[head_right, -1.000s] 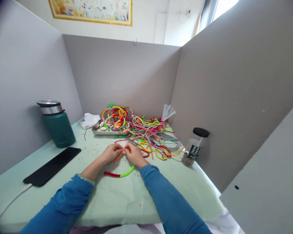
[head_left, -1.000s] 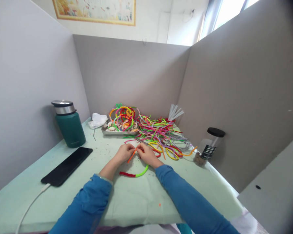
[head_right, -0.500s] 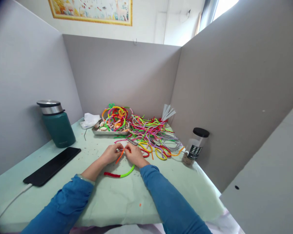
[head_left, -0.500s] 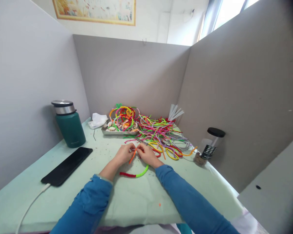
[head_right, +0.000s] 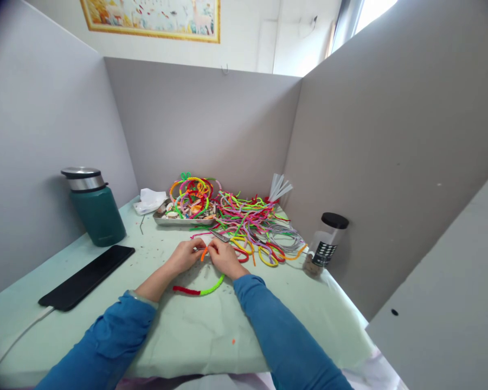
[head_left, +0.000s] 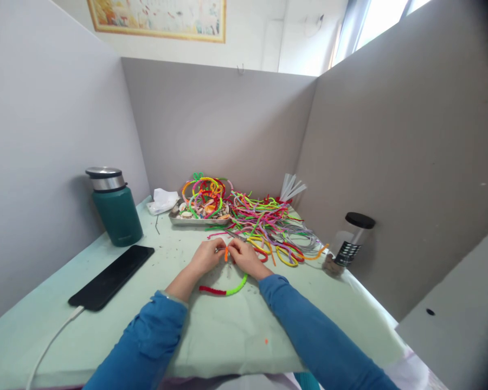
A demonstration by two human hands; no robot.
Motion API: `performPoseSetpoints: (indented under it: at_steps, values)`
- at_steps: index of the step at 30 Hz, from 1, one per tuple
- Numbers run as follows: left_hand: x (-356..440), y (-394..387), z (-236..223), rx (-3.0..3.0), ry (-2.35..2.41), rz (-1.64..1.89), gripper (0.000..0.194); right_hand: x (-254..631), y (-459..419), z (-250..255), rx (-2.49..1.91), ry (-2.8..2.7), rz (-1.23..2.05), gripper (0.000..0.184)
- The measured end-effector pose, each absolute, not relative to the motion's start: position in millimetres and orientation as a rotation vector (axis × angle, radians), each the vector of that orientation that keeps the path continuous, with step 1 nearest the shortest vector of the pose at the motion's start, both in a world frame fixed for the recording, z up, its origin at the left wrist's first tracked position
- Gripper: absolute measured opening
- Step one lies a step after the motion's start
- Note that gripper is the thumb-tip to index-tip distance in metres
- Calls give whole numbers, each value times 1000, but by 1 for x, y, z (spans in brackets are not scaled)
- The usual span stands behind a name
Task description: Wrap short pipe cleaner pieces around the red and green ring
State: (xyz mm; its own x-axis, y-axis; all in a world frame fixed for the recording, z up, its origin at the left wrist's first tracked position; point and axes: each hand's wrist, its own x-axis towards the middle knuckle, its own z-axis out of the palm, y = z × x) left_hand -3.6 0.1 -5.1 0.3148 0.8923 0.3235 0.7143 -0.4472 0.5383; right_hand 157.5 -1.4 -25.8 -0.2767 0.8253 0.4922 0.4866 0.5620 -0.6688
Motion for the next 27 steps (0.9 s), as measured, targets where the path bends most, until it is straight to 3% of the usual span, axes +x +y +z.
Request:
performPoseSetpoints:
  at_steps: [27]
  values:
    - [0, -3, 2, 2129, 1484, 825, 19, 157, -4, -21, -1115, -1966, 485, 13]
